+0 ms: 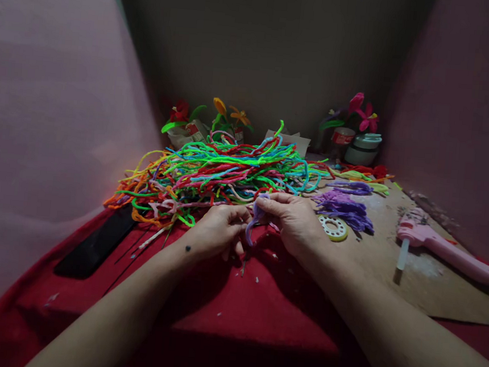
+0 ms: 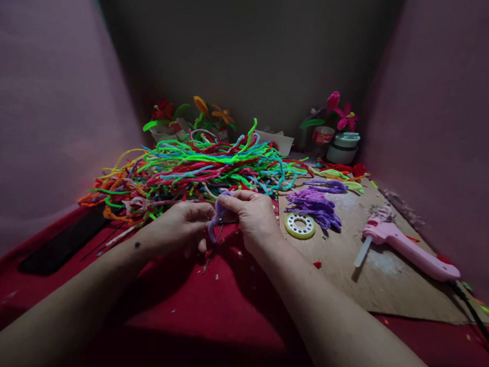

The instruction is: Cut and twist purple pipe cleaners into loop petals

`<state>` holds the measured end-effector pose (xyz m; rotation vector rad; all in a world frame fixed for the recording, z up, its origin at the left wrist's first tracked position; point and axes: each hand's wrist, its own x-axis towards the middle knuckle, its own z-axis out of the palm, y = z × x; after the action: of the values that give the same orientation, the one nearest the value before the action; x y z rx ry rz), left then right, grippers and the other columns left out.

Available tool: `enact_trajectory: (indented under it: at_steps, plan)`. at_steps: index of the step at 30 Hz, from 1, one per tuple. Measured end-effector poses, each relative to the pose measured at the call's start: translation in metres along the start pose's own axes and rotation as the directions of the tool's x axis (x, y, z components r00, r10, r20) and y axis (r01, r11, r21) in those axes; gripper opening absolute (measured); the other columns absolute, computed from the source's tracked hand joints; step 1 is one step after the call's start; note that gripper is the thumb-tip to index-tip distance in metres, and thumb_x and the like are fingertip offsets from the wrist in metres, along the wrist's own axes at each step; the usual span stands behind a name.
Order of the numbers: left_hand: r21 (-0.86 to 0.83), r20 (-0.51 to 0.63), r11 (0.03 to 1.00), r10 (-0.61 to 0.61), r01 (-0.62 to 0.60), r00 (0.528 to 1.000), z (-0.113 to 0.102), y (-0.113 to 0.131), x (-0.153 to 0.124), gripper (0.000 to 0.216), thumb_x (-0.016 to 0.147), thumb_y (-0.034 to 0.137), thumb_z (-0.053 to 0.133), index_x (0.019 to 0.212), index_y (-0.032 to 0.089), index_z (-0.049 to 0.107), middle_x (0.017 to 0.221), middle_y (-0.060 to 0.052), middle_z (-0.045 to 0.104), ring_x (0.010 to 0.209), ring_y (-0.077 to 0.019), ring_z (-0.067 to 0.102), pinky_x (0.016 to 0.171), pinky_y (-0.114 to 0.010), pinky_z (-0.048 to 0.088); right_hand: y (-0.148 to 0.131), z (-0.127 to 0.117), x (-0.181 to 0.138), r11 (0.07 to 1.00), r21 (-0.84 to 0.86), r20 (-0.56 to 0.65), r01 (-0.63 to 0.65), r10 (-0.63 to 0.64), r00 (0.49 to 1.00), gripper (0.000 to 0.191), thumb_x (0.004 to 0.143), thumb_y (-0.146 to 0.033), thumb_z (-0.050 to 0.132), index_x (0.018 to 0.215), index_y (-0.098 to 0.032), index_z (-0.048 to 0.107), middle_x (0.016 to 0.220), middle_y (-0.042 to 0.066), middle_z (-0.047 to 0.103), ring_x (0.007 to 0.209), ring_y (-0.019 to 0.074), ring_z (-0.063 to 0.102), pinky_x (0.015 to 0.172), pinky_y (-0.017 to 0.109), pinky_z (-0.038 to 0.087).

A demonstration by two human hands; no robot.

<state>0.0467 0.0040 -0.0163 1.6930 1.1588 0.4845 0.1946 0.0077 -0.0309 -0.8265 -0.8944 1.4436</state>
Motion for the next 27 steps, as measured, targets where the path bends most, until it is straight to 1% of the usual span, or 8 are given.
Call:
enact_trajectory:
  at_steps: [4,7,11,13,16,19,25,27]
  plan:
    - [0.068,-0.012,0.998,0.005,-0.004,1.000,-0.003,0.000,-0.001,0.010,0.076,0.021,0.044,0.071,0.016,0.051,0.045,0.001,0.057,0.035,-0.0111,0.053,0.031,-0.015,0.034,-0.002,0.002,-0.002,0.999,-0.037,-0.026,0.012,-0.013,1.000,0.014,0.054,-0.022,0.072,0.057,-0.013,0.063,0.053,0.001,0.062,0.047,0.0098,0.053,0.053,0.025,0.043]
    - [0.188,-0.048,0.976,0.118,-0.107,0.992,-0.008,-0.002,0.001,0.013,0.074,0.018,0.046,0.067,0.015,0.057,0.045,0.003,0.052,0.039,-0.0094,0.051,0.038,-0.016,0.036,-0.003,0.003,-0.004,0.999,-0.040,-0.048,0.025,-0.027,0.998,0.013,0.054,-0.022,0.072,0.056,-0.013,0.063,0.053,0.001,0.062,0.048,0.0102,0.054,0.054,0.026,0.043]
    - [0.349,-0.173,0.901,0.333,-0.259,0.927,-0.011,0.000,0.002,0.012,0.071,0.018,0.053,0.073,0.017,0.065,0.072,-0.002,0.061,0.067,-0.0133,0.057,0.061,-0.021,0.044,-0.003,0.002,-0.003,0.999,-0.036,-0.068,0.037,-0.039,0.997,0.013,0.055,-0.022,0.072,0.056,-0.012,0.063,0.053,0.001,0.062,0.049,0.0104,0.054,0.054,0.026,0.043]
    - [0.297,-0.239,0.910,0.365,-0.291,0.900,-0.009,0.005,0.001,0.015,0.072,0.022,0.055,0.081,0.017,0.065,0.083,-0.003,0.062,0.079,-0.0153,0.057,0.070,-0.024,0.044,-0.002,0.001,-0.001,0.999,-0.033,-0.064,0.035,-0.037,0.997,0.013,0.056,-0.021,0.071,0.058,-0.012,0.063,0.054,0.001,0.061,0.049,0.0100,0.054,0.054,0.025,0.043]
    - [0.055,-0.271,0.966,0.257,-0.251,0.928,-0.003,0.013,-0.002,0.014,0.071,0.026,0.058,0.079,0.015,0.061,0.069,0.000,0.060,0.061,-0.0109,0.054,0.058,-0.021,0.043,0.003,0.001,0.000,1.000,-0.010,-0.011,0.019,-0.019,1.000,0.012,0.056,-0.021,0.072,0.061,-0.012,0.065,0.054,-0.001,0.060,0.049,0.0086,0.052,0.053,0.024,0.042]
    - [-0.102,-0.257,0.980,0.140,-0.171,0.956,0.002,0.015,-0.004,0.013,0.067,0.024,0.063,0.067,0.014,0.054,0.050,0.006,0.049,0.040,-0.0044,0.039,0.041,-0.016,0.031,0.008,0.002,-0.001,1.000,0.018,0.044,-0.003,0.002,0.999,0.014,0.056,-0.023,0.072,0.062,-0.012,0.066,0.056,0.000,0.061,0.050,0.0088,0.052,0.054,0.024,0.042]
    - [-0.276,-0.282,0.948,0.074,-0.155,0.957,-0.002,0.008,-0.004,0.019,0.071,0.032,0.060,0.070,0.016,0.051,0.047,0.007,0.045,0.035,-0.0033,0.035,0.035,-0.015,0.025,0.010,0.005,-0.005,0.998,-0.032,0.178,0.050,-0.043,0.983,0.020,0.068,-0.033,0.064,0.069,-0.014,0.067,0.063,0.002,0.062,0.056,0.0110,0.055,0.063,0.028,0.045]
    - [-0.282,-0.253,0.950,0.058,-0.131,0.966,-0.005,0.007,-0.005,0.020,0.073,0.034,0.059,0.072,0.016,0.053,0.047,0.006,0.045,0.034,-0.0035,0.034,0.034,-0.015,0.024,0.009,0.006,-0.007,0.992,-0.100,0.169,0.071,-0.053,0.984,0.018,0.068,-0.031,0.063,0.069,-0.014,0.067,0.062,0.002,0.062,0.057,0.0117,0.055,0.062,0.028,0.044]
